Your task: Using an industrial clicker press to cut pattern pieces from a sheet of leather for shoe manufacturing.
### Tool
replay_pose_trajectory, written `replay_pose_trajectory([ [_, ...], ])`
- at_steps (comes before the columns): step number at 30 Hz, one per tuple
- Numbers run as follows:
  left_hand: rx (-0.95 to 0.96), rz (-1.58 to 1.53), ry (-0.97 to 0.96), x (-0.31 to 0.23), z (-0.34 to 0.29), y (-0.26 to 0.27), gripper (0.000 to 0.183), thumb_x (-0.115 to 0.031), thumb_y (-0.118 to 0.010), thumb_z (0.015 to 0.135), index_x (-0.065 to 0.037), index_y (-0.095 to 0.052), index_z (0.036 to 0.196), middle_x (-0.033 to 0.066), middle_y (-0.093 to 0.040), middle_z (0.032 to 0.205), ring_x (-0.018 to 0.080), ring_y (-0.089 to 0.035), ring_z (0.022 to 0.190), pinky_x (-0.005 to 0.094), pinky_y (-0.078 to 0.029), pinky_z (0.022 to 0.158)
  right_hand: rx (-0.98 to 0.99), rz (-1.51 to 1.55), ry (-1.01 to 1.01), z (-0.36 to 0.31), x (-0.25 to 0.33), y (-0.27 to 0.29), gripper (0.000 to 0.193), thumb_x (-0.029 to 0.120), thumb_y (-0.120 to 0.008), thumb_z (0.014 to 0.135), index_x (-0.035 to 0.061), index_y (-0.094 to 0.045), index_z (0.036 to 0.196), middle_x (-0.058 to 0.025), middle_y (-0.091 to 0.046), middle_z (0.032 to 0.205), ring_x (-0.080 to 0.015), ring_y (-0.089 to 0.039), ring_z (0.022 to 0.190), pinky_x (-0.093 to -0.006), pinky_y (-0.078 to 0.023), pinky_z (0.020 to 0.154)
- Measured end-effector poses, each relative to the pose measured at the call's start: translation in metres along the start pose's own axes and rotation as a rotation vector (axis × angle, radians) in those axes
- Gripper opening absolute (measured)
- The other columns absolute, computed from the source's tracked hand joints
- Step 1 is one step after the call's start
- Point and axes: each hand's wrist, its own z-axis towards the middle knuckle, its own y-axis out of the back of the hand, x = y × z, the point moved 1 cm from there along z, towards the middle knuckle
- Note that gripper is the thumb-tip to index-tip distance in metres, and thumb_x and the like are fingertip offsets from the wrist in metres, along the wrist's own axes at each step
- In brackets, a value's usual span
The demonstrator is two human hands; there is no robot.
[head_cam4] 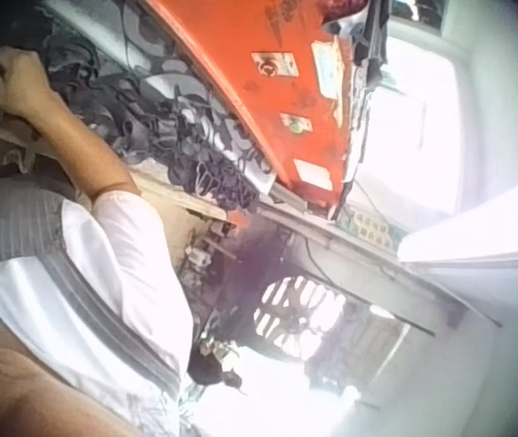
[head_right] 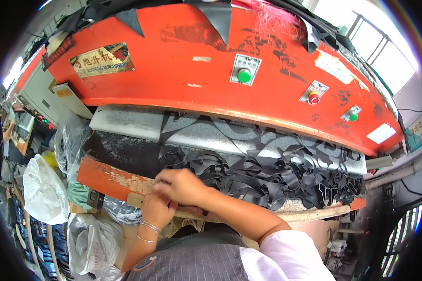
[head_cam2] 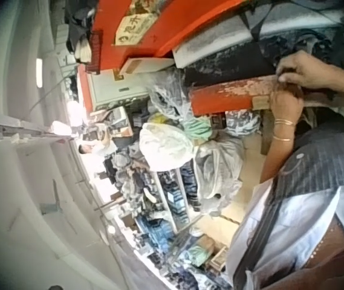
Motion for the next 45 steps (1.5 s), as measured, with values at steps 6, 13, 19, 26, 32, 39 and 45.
replay_pose_trajectory([
  [6, 0.319, -0.122, 0.032, 0.015, 0.021, 0.025, 0.027, -0.03, -0.066, 0.081, -0.008, -0.069, 0.066, 0.0104, -0.065, 0.076, 0.0308, -0.062, 0.078, 0.0441, -0.047, 0.07, -0.081, -0.075, -0.263, 0.013, -0.049, 0.054, 0.028, 0.027, -0.066, 0.091, 0.0032, -0.067, 0.104, -0.0099, -0.068, 0.078, -0.0142, -0.063, 0.063, -0.0301, -0.051, 0.059],
  [13, 0.077, -0.289, -0.008, 0.056, 0.186, 0.022, 0.019, -0.019, -0.062, 0.085, -0.003, -0.07, 0.093, 0.013, -0.067, 0.091, 0.0339, -0.062, 0.087, 0.0419, -0.05, 0.079, -0.36, -0.377, -0.588, 0.164, -0.091, 0.109, 0.067, 0.056, -0.056, 0.089, -0.0031, -0.052, 0.121, -0.0281, -0.066, 0.104, -0.0428, -0.063, 0.102, -0.0486, -0.049, 0.087],
  [19, -0.011, 0.063, -0.031, 0.099, 0.219, -0.059, 0.049, -0.024, -0.058, 0.089, -0.006, -0.051, 0.134, 0.0141, -0.051, 0.138, 0.0354, -0.042, 0.13, 0.0474, -0.031, 0.108, -0.185, -0.506, -0.702, 0.19, -0.134, 0.102, 0.048, 0.04, -0.06, 0.086, 0.0011, -0.052, 0.114, -0.0279, -0.066, 0.104, -0.0409, -0.064, 0.102, -0.0479, -0.05, 0.085],
  [26, -0.051, 0.018, -0.024, 0.1, 0.223, -0.066, 0.044, -0.024, -0.056, 0.089, -0.007, -0.054, 0.129, 0.012, -0.051, 0.138, 0.0319, -0.039, 0.135, 0.052, -0.021, 0.113, -0.535, -0.142, -0.521, 0.144, -0.17, 0.156, 0.058, 0.029, -0.063, 0.079, 0.0046, -0.05, 0.131, -0.0217, -0.068, 0.102, -0.0331, -0.068, 0.094, -0.04, -0.052, 0.084],
  [32, -0.097, -0.306, 0.026, 0.092, 0.247, -0.082, 0.031, -0.007, -0.053, 0.084, -0.005, -0.047, 0.114, 0.0128, -0.057, 0.127, 0.0325, -0.045, 0.13, 0.0536, -0.021, 0.112, -0.297, -0.595, -0.737, 0.196, -0.138, 0.112, 0.067, 0.038, -0.058, 0.079, 0.0114, -0.045, 0.139, -0.0233, -0.068, 0.102, -0.0398, -0.065, 0.099, -0.0455, -0.05, 0.087],
  [39, 0.034, -0.274, 0.032, 0.094, 0.261, -0.094, 0.03, -0.003, -0.051, 0.083, -0.006, -0.038, 0.109, 0.0169, -0.057, 0.131, 0.0319, -0.041, 0.134, 0.0539, -0.018, 0.114, -0.298, -0.597, -0.325, 0.149, -0.168, 0.114, 0.082, 0.043, -0.074, 0.076, 0.0167, -0.039, 0.146, -0.0212, -0.051, 0.135, -0.0374, -0.046, 0.122, -0.0454, -0.032, 0.105],
  [45, 0.054, -0.223, 0.002, 0.094, 0.268, -0.095, 0.029, -0.004, -0.052, 0.081, -0.007, -0.04, 0.107, 0.0169, -0.059, 0.128, 0.0306, -0.041, 0.135, 0.0533, -0.018, 0.114, -0.417, -0.696, -0.211, 0.142, -0.191, 0.111, 0.065, 0.033, -0.075, 0.078, 0.025, -0.052, 0.138, -0.0168, -0.055, 0.132, -0.0389, -0.051, 0.111, -0.0431, -0.034, 0.102],
])
